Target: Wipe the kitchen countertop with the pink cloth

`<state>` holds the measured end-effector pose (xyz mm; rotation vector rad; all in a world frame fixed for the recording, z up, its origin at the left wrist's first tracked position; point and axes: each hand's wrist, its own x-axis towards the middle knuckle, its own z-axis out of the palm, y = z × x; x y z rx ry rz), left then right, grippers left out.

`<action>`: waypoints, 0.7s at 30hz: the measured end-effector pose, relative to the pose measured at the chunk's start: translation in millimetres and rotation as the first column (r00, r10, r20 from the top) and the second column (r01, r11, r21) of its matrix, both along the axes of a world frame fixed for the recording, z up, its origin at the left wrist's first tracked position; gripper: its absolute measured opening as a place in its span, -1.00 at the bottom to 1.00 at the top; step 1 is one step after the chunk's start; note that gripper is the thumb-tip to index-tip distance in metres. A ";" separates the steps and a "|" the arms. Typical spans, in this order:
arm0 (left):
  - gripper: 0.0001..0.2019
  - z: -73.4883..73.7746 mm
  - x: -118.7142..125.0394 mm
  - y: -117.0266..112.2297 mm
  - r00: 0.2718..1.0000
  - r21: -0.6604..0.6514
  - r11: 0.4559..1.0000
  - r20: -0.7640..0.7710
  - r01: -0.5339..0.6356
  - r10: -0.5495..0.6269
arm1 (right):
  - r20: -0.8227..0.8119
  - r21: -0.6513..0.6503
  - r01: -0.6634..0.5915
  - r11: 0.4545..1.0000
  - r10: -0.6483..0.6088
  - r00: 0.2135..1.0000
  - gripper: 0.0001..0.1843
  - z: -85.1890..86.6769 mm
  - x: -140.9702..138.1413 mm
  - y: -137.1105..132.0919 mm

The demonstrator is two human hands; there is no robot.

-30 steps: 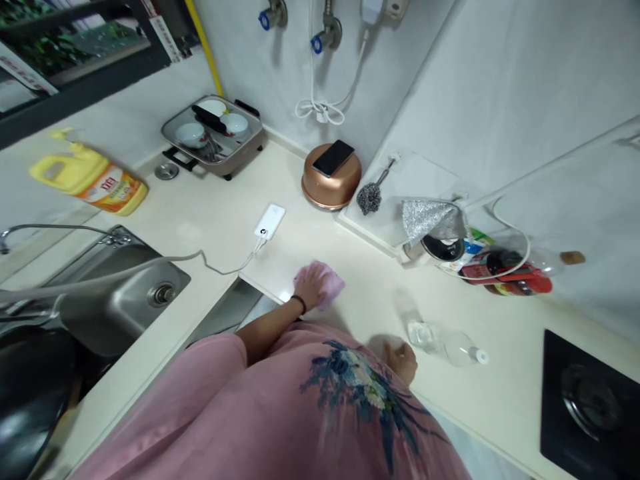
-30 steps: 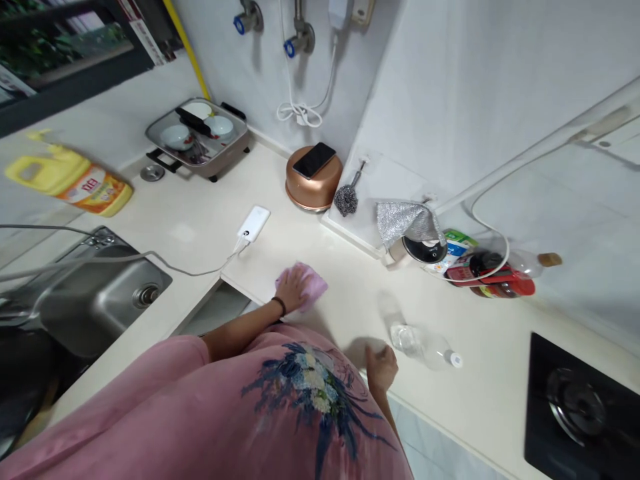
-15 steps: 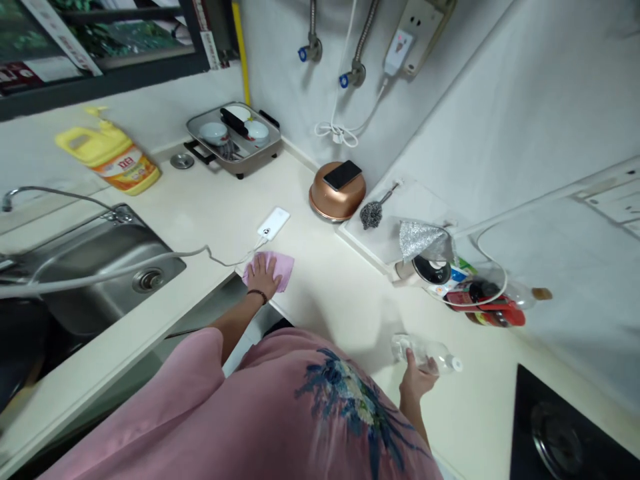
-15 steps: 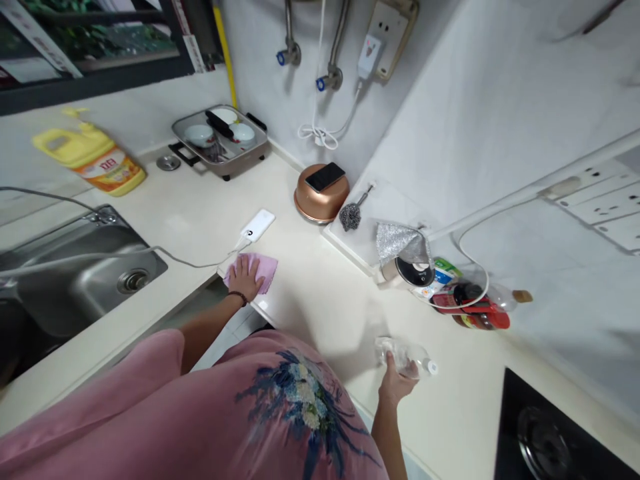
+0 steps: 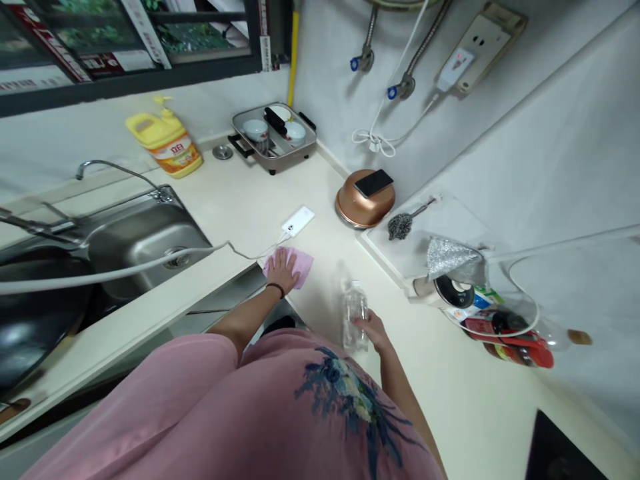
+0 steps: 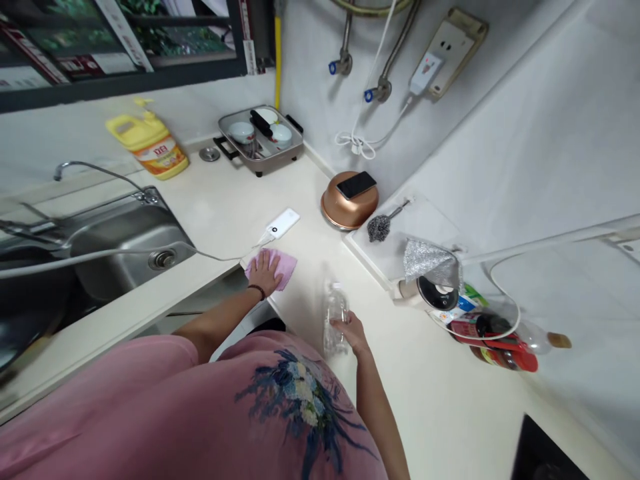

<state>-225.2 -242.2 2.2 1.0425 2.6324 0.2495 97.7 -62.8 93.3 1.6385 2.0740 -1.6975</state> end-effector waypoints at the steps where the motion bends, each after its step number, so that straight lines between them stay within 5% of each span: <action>1: -0.23 -0.1 0.0 0.0 1.000 0.008 1.000 0.003 -0.003 0.003 | 0.047 -0.041 -0.042 0.998 0.044 0.998 -0.51 1.4 -14.8 -1.8; 6: -0.22 -0.4 -0.8 -0.5 1.000 0.033 0.999 0.022 -0.001 0.000 | 0.076 -0.236 -0.102 0.966 0.123 0.989 -0.60 -0.8 -67.4 -15.0; 11: -0.21 -0.8 -2.2 -1.1 0.999 0.042 0.999 0.050 0.005 -0.007 | 0.075 -0.213 -0.128 0.969 0.147 0.986 -0.59 -1.8 -83.2 -17.3; 17: -0.20 -2.7 -2.4 -1.3 0.999 0.051 0.999 0.052 0.008 -0.011 | -0.085 -0.077 -0.122 0.990 0.116 0.990 -0.35 3.0 -55.5 -11.3; 21: -0.21 -2.5 -5.2 -1.7 0.999 0.045 0.999 0.050 0.001 -0.003 | -0.193 0.102 0.053 0.993 -0.033 0.981 -0.07 1.1 -14.4 -10.6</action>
